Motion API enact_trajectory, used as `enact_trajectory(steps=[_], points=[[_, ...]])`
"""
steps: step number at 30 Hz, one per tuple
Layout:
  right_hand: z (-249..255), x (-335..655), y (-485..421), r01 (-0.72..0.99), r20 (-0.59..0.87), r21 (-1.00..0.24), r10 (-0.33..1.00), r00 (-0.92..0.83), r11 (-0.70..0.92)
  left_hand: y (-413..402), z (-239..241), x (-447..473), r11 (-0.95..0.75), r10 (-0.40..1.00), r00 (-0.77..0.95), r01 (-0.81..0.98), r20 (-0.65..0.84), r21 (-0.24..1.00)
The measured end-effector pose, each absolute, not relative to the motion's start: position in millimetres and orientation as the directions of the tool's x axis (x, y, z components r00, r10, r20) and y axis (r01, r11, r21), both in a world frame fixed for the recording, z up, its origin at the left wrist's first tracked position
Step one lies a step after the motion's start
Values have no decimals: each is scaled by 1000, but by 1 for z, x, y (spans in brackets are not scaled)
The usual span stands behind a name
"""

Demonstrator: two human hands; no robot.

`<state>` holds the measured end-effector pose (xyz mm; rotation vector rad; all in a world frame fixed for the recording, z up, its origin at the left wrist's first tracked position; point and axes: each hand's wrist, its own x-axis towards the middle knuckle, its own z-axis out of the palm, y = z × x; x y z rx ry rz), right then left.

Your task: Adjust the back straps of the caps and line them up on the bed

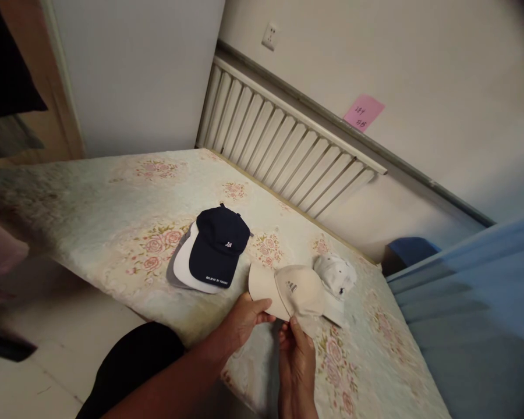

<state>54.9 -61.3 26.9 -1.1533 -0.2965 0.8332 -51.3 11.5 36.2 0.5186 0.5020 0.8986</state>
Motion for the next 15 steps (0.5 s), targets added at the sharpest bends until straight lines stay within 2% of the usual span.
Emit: enact_trajectory(steps=[7, 15], points=[[27, 72, -73, -484, -255, -861, 693, 674, 153, 15, 25, -51, 540, 807, 539, -511, -240, 669], [23, 89, -84, -523, -294, -835, 669, 683, 168, 16, 24, -51, 570, 778, 585, -502, -230, 650]])
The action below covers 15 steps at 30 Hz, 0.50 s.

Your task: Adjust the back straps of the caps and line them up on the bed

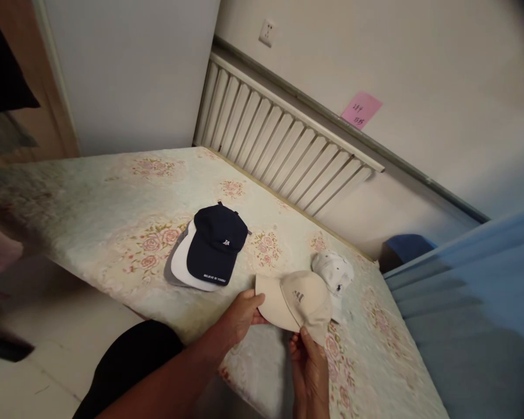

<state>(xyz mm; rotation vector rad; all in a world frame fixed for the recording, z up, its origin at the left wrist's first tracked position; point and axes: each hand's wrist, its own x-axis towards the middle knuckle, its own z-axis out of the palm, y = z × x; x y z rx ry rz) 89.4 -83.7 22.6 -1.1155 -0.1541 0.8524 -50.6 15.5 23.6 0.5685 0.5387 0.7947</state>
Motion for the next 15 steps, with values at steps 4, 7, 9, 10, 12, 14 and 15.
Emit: enact_trajectory(steps=[4, 7, 9, 10, 12, 14, 15], points=[[18, 95, -88, -549, -296, -813, 676, 675, 192, 13, 33, -53, 573, 757, 629, -511, -176, 641], [16, 93, -90, -565, -298, -802, 692, 658, 192, 12, 34, -53, 558, 751, 640, -486, -161, 673], [16, 88, -89, -574, -301, -798, 702, 646, 186, 10, 33, -53, 533, 749, 647, -457, -146, 712], [16, 85, -89, -578, -303, -796, 706, 640, 182, 9, 32, -53, 519, 743, 655, -437, -135, 734], [19, 78, -87, -594, -300, -784, 727, 618, 181, 8, 31, -51, 490, 730, 674, -400, -114, 775], [23, 71, -85, -623, -293, -757, 750, 593, 197, 6, 32, -50, 461, 721, 687, -386, -84, 799], [26, 69, -84, -638, -288, -742, 761, 581, 206, 6, 32, -50, 450, 719, 692, -392, -64, 803]])
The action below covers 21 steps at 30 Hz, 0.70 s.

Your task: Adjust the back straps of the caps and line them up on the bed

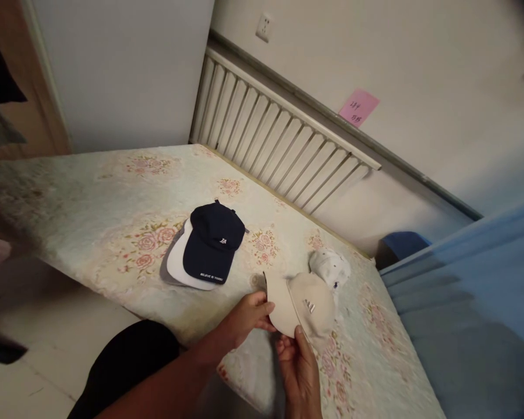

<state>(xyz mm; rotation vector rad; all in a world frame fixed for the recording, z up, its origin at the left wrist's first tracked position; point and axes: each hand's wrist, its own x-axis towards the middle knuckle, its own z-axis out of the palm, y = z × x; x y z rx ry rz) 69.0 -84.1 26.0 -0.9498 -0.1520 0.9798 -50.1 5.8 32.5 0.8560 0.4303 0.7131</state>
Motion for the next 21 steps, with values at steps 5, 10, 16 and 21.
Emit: enact_trajectory(steps=[5, 10, 16, 21], points=[[38, 65, -83, -715, -289, -663, 805, 518, 221, 5, 36, -50, 447, 683, 729, -461, 40, 766], [40, 66, -88, -769, -328, -598, 807, 492, 226, 4, 35, -50, 455, 658, 748, -486, 86, 746], [30, 73, -94, -788, -372, -584, 799, 473, 195, 0, 43, -51, 472, 634, 767, -485, 100, 736], [23, 75, -98, -819, -393, -545, 808, 439, 179, -3, 46, -52, 458, 634, 765, -488, 113, 743]])
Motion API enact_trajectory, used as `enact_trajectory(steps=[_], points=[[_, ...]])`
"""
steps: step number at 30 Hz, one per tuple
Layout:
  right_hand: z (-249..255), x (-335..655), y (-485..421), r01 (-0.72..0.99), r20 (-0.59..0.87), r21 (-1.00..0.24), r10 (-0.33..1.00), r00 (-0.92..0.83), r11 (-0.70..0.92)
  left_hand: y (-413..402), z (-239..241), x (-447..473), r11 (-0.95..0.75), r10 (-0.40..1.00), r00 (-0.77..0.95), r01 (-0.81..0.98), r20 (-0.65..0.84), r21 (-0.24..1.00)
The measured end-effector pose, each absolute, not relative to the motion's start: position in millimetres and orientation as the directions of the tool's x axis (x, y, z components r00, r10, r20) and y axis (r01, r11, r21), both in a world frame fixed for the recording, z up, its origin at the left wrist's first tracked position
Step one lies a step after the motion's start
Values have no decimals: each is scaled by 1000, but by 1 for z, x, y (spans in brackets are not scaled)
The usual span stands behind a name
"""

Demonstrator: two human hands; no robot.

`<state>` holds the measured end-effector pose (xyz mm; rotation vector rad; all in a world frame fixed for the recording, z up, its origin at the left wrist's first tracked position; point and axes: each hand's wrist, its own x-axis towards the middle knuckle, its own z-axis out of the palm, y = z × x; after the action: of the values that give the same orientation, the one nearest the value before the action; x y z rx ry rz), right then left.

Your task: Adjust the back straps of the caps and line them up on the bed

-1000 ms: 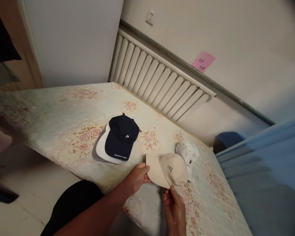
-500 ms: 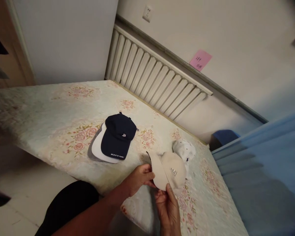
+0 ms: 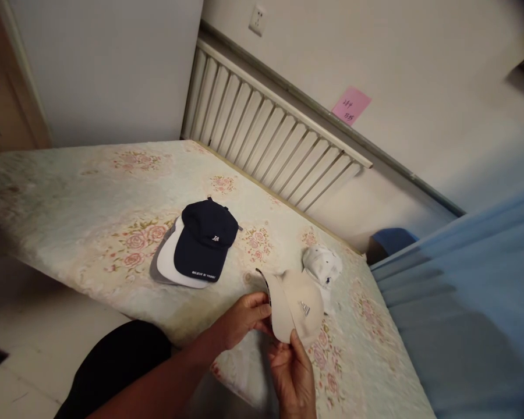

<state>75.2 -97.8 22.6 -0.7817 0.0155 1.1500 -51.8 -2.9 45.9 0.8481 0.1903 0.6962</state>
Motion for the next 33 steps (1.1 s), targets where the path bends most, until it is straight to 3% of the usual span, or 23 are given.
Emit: enact_trajectory(steps=[9, 23, 28, 33], points=[[17, 75, -105, -831, -343, -546, 876, 340, 108, -4, 41, -52, 469, 625, 771, -492, 118, 733], [23, 74, -116, -805, -365, -588, 860, 357, 85, -9, 38, -51, 517, 570, 812, -472, 125, 714], [26, 82, -118, -768, -342, -627, 841, 419, 128, -6, 41, -52, 590, 603, 789, -541, 120, 599], [30, 97, -120, -719, -328, -688, 841, 430, 99, 7, 37, -50, 621, 702, 712, -608, -6, 495]])
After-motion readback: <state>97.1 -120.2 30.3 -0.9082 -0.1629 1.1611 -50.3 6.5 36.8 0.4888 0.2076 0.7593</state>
